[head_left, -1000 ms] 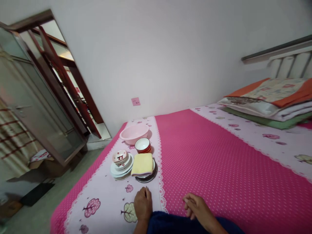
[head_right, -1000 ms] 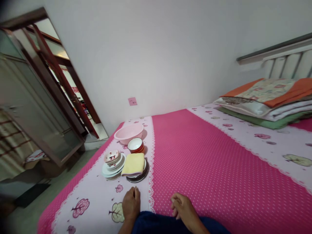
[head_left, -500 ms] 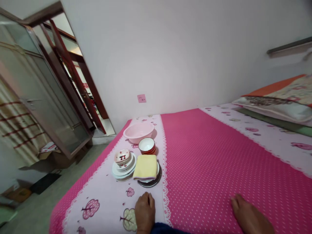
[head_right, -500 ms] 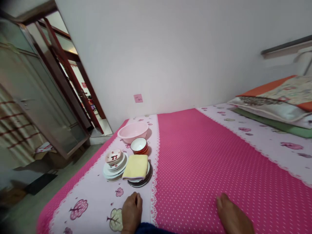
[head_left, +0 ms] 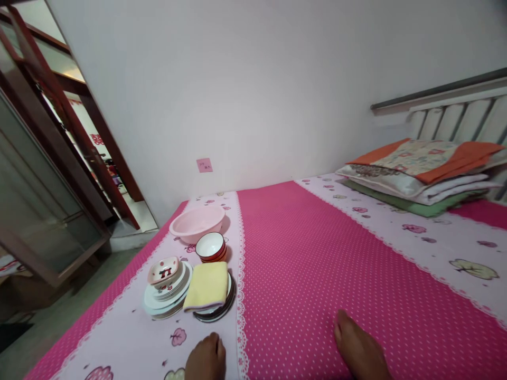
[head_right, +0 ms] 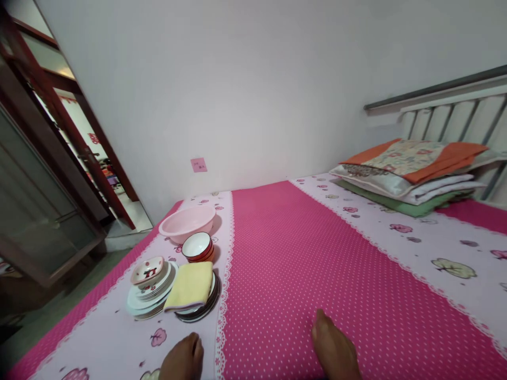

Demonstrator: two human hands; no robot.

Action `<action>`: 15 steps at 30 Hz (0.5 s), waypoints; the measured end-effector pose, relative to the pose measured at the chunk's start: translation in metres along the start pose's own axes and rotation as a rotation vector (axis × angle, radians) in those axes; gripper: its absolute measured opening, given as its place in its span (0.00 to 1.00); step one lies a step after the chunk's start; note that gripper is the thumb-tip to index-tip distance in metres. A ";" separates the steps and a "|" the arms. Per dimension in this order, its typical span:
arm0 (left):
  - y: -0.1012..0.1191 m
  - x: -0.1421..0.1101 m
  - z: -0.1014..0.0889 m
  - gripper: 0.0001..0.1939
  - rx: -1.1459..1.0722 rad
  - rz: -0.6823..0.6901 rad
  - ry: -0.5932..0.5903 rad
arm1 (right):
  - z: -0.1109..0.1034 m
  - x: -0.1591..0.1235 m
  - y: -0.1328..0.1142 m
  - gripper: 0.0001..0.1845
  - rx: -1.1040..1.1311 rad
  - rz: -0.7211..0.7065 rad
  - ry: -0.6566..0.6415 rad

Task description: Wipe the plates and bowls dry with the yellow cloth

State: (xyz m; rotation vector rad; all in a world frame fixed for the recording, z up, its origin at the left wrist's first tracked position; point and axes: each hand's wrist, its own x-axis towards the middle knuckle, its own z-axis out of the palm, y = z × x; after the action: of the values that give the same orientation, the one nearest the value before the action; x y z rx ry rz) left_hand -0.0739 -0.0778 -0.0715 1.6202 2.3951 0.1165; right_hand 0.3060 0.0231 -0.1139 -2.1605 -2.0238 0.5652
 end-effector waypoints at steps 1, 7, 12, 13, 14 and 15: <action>0.004 -0.001 -0.006 0.16 -0.006 0.016 -0.052 | -0.007 -0.001 -0.004 0.30 0.015 -0.004 -0.029; 0.057 0.013 -0.018 0.27 -0.240 0.171 -0.120 | -0.045 0.019 -0.033 0.22 0.128 -0.042 -0.085; 0.115 0.059 -0.014 0.30 -0.345 0.109 0.021 | -0.044 0.064 -0.072 0.25 0.264 -0.023 -0.061; 0.123 0.068 -0.013 0.30 -0.356 0.085 0.041 | -0.042 0.072 -0.079 0.25 0.288 -0.012 -0.063; 0.129 0.076 -0.012 0.31 -0.365 0.062 0.055 | -0.039 0.079 -0.085 0.25 0.311 0.003 -0.062; 0.133 0.083 -0.011 0.32 -0.373 0.042 0.064 | -0.036 0.084 -0.090 0.25 0.337 0.015 -0.058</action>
State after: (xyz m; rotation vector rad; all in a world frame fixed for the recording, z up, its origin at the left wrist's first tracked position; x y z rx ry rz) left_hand 0.0140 0.0497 -0.0472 1.5068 2.2157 0.5932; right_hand 0.2369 0.1197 -0.0655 -1.9802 -1.7845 0.9071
